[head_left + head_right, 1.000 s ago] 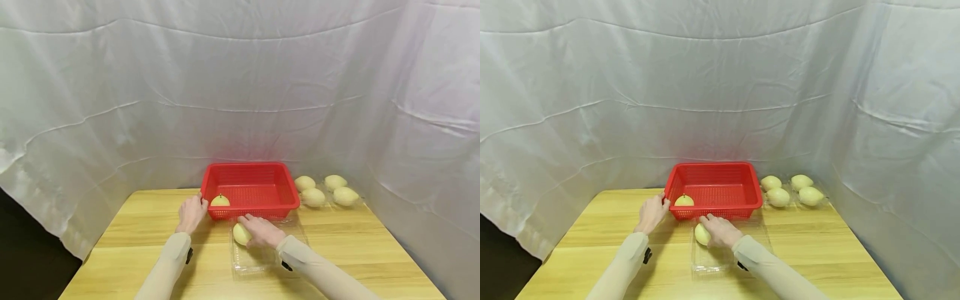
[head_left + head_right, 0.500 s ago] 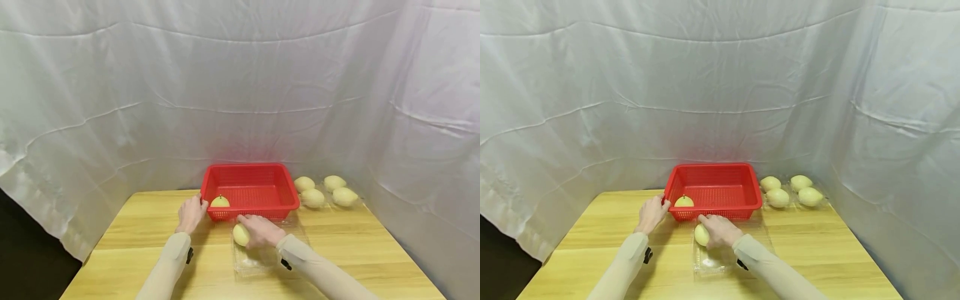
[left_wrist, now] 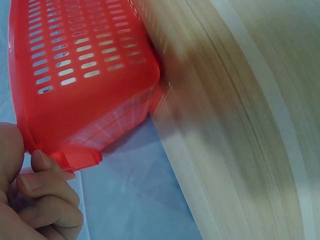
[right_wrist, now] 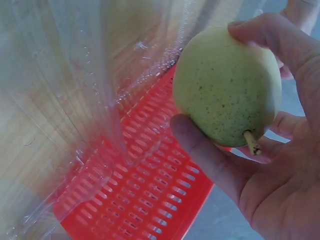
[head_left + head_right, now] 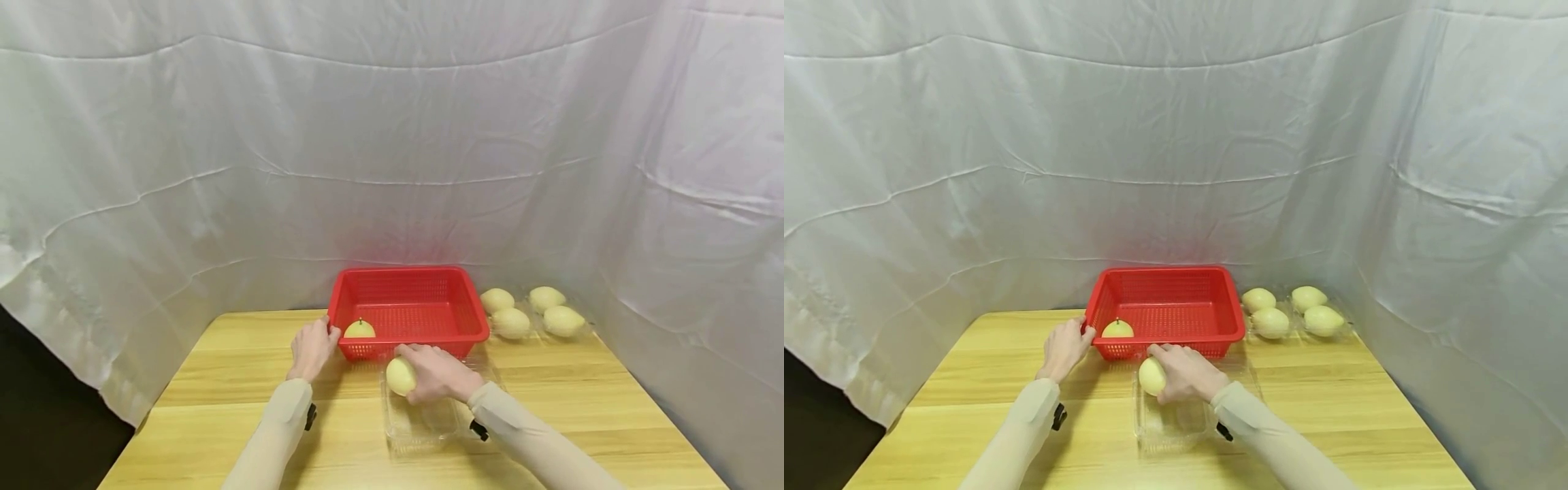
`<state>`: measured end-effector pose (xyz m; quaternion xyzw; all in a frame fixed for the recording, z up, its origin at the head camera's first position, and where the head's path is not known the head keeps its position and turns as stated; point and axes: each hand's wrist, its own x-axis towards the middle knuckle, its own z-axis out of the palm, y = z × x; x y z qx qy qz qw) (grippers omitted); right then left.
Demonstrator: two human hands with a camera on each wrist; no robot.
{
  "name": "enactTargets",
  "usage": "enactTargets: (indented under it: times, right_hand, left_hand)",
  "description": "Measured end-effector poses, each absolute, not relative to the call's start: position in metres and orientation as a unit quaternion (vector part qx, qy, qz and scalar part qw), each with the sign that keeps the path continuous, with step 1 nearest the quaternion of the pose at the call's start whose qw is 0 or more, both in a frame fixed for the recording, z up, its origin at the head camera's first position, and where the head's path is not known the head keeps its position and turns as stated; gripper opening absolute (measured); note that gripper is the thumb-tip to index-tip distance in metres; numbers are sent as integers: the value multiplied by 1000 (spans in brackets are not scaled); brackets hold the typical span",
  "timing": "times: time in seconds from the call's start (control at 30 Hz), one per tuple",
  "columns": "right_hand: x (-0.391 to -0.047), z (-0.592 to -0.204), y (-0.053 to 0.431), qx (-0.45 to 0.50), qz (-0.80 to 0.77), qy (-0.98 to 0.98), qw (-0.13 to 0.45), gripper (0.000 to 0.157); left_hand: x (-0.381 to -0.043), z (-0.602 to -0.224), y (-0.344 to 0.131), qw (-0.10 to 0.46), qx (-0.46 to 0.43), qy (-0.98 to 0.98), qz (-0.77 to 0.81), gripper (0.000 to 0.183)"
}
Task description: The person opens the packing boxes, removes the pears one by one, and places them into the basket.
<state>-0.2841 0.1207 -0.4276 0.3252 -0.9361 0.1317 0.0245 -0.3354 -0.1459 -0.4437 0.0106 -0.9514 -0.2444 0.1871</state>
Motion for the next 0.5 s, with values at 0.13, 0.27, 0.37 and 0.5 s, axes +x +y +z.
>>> enactTargets:
  times: [0.13,0.27,0.37,0.5]
  right_hand:
    - [-283,-423,124,333,151,-930,31,70]
    - [-285,-417,125,340,181,-922,46,76]
    - [-288,-413,125,346,215,-911,64,75]
    - [-293,-411,124,347,260,-896,94,71]
  left_hand:
    - [-336,-444,-146,188,11,-952,-243,15]
    - [-337,-444,-146,186,13,-952,-243,15]
    - [-336,-444,-146,186,14,-952,-244,15]
    - [-336,-444,-146,185,16,-952,-243,15]
